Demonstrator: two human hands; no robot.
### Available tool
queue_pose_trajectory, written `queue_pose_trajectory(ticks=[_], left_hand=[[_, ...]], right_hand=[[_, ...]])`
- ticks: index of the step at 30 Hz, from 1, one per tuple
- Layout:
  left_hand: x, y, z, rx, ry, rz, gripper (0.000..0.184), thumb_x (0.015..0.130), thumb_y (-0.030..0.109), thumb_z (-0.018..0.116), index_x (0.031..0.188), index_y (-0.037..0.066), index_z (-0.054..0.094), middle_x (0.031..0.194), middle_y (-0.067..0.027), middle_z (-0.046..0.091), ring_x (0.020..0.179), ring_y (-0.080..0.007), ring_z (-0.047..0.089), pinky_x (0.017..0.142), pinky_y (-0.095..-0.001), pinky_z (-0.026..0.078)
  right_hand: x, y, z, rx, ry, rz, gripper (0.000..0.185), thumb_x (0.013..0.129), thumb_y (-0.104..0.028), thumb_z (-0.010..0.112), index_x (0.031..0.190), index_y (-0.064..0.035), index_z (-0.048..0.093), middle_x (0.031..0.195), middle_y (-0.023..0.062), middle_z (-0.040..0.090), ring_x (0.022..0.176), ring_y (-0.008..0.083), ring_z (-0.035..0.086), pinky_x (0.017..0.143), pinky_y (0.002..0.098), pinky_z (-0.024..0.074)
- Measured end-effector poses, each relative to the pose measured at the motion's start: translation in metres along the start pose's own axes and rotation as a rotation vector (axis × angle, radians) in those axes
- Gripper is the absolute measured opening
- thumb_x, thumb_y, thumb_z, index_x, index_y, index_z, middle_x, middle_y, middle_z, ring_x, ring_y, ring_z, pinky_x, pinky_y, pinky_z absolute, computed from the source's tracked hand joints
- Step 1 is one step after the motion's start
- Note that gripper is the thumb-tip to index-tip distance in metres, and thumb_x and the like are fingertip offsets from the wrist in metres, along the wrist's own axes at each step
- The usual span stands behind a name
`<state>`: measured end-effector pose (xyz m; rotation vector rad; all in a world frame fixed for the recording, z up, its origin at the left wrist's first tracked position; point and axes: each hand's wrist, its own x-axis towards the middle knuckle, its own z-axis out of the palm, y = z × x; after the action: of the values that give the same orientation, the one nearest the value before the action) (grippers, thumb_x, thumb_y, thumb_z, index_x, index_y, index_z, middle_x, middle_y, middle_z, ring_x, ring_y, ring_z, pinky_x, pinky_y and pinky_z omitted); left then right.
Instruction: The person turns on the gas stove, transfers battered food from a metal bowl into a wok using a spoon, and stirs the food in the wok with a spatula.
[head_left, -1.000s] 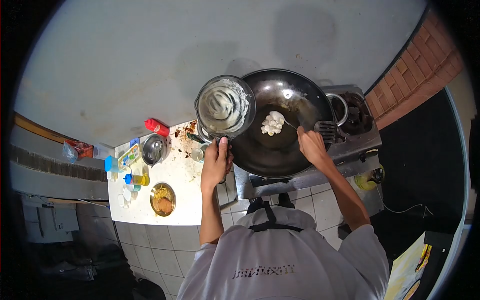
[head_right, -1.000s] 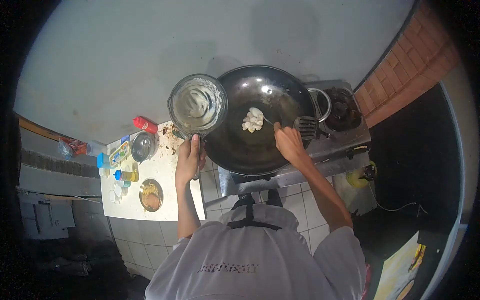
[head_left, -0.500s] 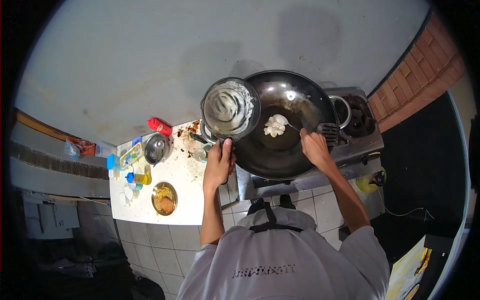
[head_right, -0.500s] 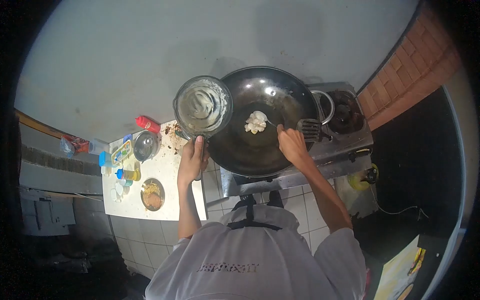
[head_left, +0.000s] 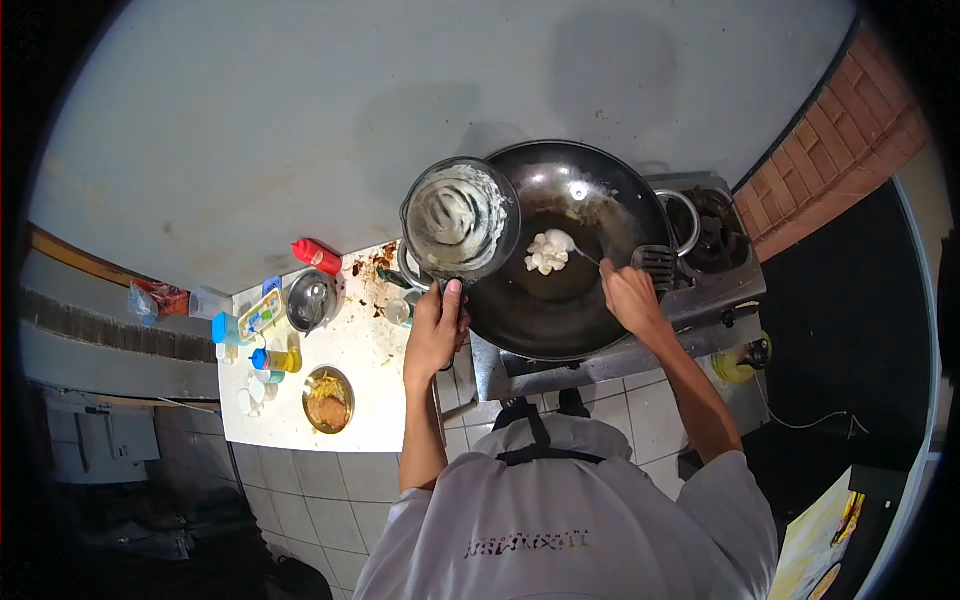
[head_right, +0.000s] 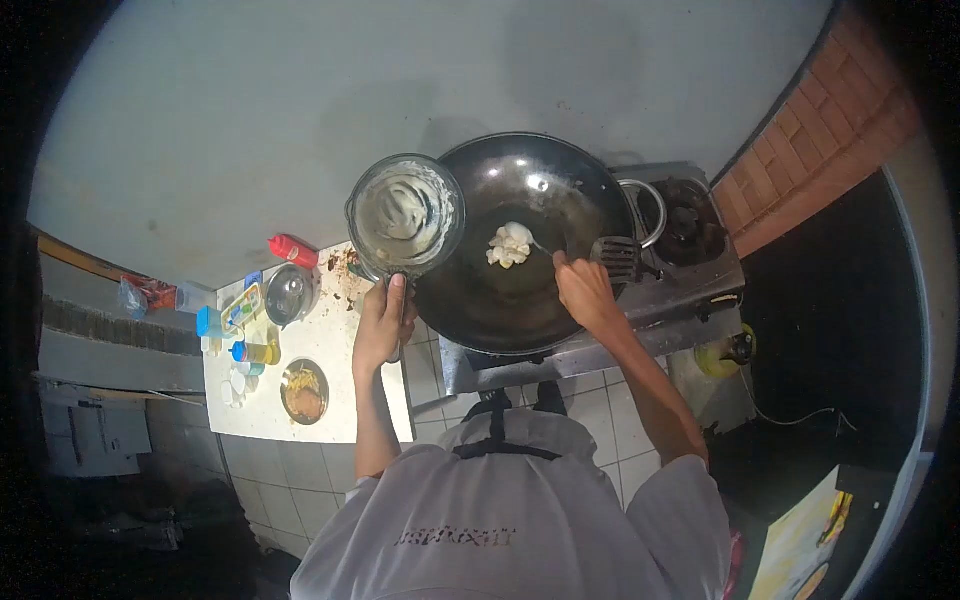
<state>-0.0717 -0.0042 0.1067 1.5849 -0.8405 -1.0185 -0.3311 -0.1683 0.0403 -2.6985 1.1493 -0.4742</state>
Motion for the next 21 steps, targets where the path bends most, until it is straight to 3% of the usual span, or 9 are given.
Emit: queue_pose_trajectory(ticks=[2,4,21], left_hand=[[0.003,0.003,-0.002,0.016,-0.003,0.022,0.037,0.103,0.038,0.044,0.089,0.004,0.045,0.057,0.0001,0.043,0.041,-0.0072,0.037,0.037,-0.0242,0.027],[0.001,0.004,0.0,0.003,-0.008,0.001,0.037,0.103,0.038,0.044,0.089,0.004,0.045,0.056,0.0002,0.043,0.041,-0.0072,0.037,0.037,-0.0241,0.027],[-0.002,0.0,-0.003,0.059,-0.022,0.003,0.039,0.103,0.039,0.042,0.089,0.003,0.047,0.057,0.0001,0.043,0.04,-0.0076,0.038,0.037,-0.0243,0.029]], right_hand=[[0.003,-0.003,-0.002,-0.023,-0.015,-0.031,0.009,0.087,-0.005,0.055,0.086,0.0035,0.053,0.06,0.0242,0.058,0.06,0.0423,0.062,0.054,0.0502,0.048],[0.001,-0.009,-0.007,-0.016,-0.068,0.067,0.014,0.078,0.003,0.057,0.091,0.0055,0.055,0.065,0.0248,0.062,0.067,0.0412,0.066,0.061,0.049,0.0521],[-0.001,-0.012,-0.009,-0.099,-0.147,0.027,0.023,0.077,0.004,0.057,0.1,0.0068,0.055,0.069,0.0245,0.063,0.073,0.0395,0.067,0.065,0.048,0.0527]])
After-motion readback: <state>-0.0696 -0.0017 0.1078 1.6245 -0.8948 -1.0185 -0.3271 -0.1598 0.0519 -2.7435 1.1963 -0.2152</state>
